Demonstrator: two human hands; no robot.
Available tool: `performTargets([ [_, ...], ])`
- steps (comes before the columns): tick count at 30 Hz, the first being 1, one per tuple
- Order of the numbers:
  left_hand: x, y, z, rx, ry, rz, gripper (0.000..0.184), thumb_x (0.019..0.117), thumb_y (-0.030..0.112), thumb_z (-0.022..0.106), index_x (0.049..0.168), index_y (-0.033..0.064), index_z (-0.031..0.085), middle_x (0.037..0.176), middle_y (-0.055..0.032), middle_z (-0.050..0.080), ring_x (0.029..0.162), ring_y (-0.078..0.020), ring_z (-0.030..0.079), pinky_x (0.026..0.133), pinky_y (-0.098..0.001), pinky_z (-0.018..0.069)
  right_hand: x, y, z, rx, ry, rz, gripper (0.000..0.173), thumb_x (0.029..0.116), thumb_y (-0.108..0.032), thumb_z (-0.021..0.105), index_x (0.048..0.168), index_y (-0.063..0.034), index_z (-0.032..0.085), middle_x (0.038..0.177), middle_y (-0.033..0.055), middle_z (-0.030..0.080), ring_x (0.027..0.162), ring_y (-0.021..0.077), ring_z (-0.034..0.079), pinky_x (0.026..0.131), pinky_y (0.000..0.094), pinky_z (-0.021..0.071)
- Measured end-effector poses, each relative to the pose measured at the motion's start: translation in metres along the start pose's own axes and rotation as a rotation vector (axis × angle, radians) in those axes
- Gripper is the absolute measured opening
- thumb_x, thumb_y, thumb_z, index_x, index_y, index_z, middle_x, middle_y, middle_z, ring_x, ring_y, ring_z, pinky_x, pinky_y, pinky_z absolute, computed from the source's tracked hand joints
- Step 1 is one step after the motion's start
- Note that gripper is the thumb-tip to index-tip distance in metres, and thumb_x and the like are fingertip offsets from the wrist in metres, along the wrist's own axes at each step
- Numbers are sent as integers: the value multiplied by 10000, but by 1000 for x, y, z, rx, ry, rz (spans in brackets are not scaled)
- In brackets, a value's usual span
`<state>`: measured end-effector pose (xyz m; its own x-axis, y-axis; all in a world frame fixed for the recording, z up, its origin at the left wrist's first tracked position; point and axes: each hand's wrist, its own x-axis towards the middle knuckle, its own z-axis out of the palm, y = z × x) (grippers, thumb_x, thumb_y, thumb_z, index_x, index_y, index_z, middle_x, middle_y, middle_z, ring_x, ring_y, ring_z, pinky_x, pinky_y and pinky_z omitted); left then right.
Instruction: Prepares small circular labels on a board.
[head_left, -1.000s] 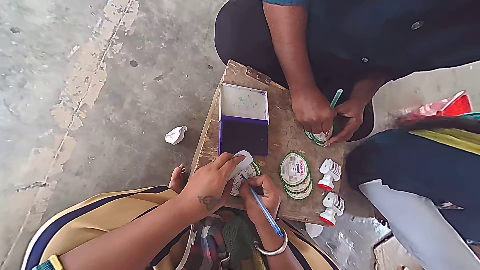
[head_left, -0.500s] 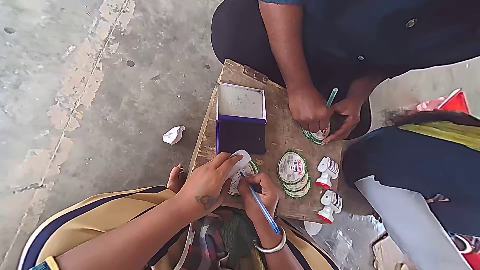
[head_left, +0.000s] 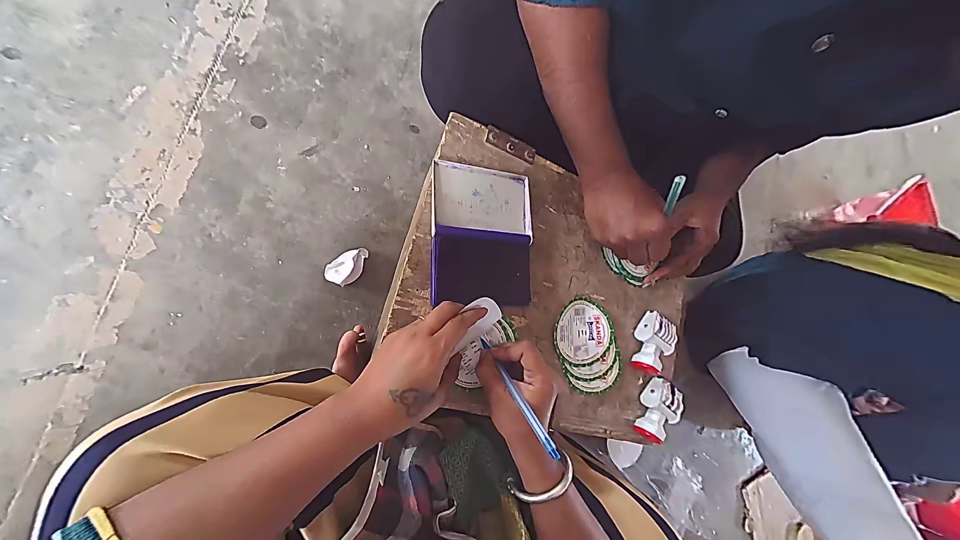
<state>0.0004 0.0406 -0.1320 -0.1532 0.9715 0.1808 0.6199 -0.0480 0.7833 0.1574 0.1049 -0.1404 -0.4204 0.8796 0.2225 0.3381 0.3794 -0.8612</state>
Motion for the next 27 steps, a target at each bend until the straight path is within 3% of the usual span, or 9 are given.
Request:
performTargets([
  [4, 2, -1, -2, -14, -11, 25, 422, 863, 41, 623, 1282, 51, 672, 1143, -161, 696, 911, -307, 725, 730, -451, 598, 2, 2, 1, 0, 11, -20, 97, 784, -53, 693, 731, -26, 617, 702, -14, 641, 680, -58, 610, 625, 93, 503],
  [8, -1, -1, -1, -52, -27, 52, 288, 889, 20, 564, 1085, 100, 760, 1117, -165, 723, 927, -330, 731, 727, -484, 592, 0, 0, -4, 166, 140, -17, 112, 803, -14, 698, 796, -111, 640, 795, -107, 674, 732, -84, 633, 659, 103, 546],
  [10, -3, -1, -2, -27, -51, 83, 238, 892, 143, 637, 1087, 90, 762, 1112, -152, 729, 938, -320, 724, 729, -463, 585, -2, -1, -10, 304, 182, 42, 199, 851, -12, 675, 836, -211, 660, 835, -148, 696, 675, -71, 639, 592, 124, 558],
  [12, -4, 0, -5, -13, -103, 109, 398, 826, 330, 777, 1119, 61, 751, 1156, -159, 722, 1011, -338, 709, 763, -475, 582, -2, -2, -13, 442, 206, 91, 245, 890, 6, 651, 860, -237, 653, 821, -138, 699, 614, -50, 637, 547, 133, 560],
  [13, -4, 1, -6, 5, -114, 129, 456, 792, 358, 809, 1122, 49, 746, 1182, -163, 719, 1037, -346, 707, 775, -477, 587, -1, -3, -13, 511, 223, 111, 252, 890, 30, 638, 852, -218, 652, 795, -114, 706, 594, -34, 643, 535, 140, 560],
  [15, -3, 2, -6, 26, -114, 148, 421, 784, 305, 819, 1098, 34, 747, 1186, -163, 719, 1044, -352, 706, 781, -469, 592, 1, -5, -14, 585, 243, 143, 256, 886, 54, 607, 832, -195, 638, 764, -87, 702, 578, -21, 645, 529, 147, 562],
  [18, -3, 0, -4, 44, -82, 164, 244, 925, 249, 675, 1021, 46, 768, 1129, -146, 737, 1028, -328, 718, 802, -430, 599, 2, -6, -16, 640, 265, 166, 256, 885, 65, 584, 823, -177, 636, 747, -66, 707, 566, -6, 652, 518, 153, 560],
  [20, -3, -2, -4, 35, -63, 177, 225, 971, 192, 597, 970, 54, 775, 1085, -146, 745, 1003, -315, 724, 802, -409, 596, 1, -7, -18, 664, 265, 164, 258, 896, 65, 568, 833, -176, 633, 749, -61, 712, 569, -3, 656, 520, 149, 557],
  [27, -3, -3, -4, -32, -20, 130, 183, 949, 195, 628, 898, 64, 744, 951, -121, 742, 874, -258, 723, 747, -371, 579, -4, -5, -21, 646, 189, 99, 207, 899, -6, 672, 881, -212, 683, 817, -93, 712, 616, -23, 661, 553, 147, 574],
])
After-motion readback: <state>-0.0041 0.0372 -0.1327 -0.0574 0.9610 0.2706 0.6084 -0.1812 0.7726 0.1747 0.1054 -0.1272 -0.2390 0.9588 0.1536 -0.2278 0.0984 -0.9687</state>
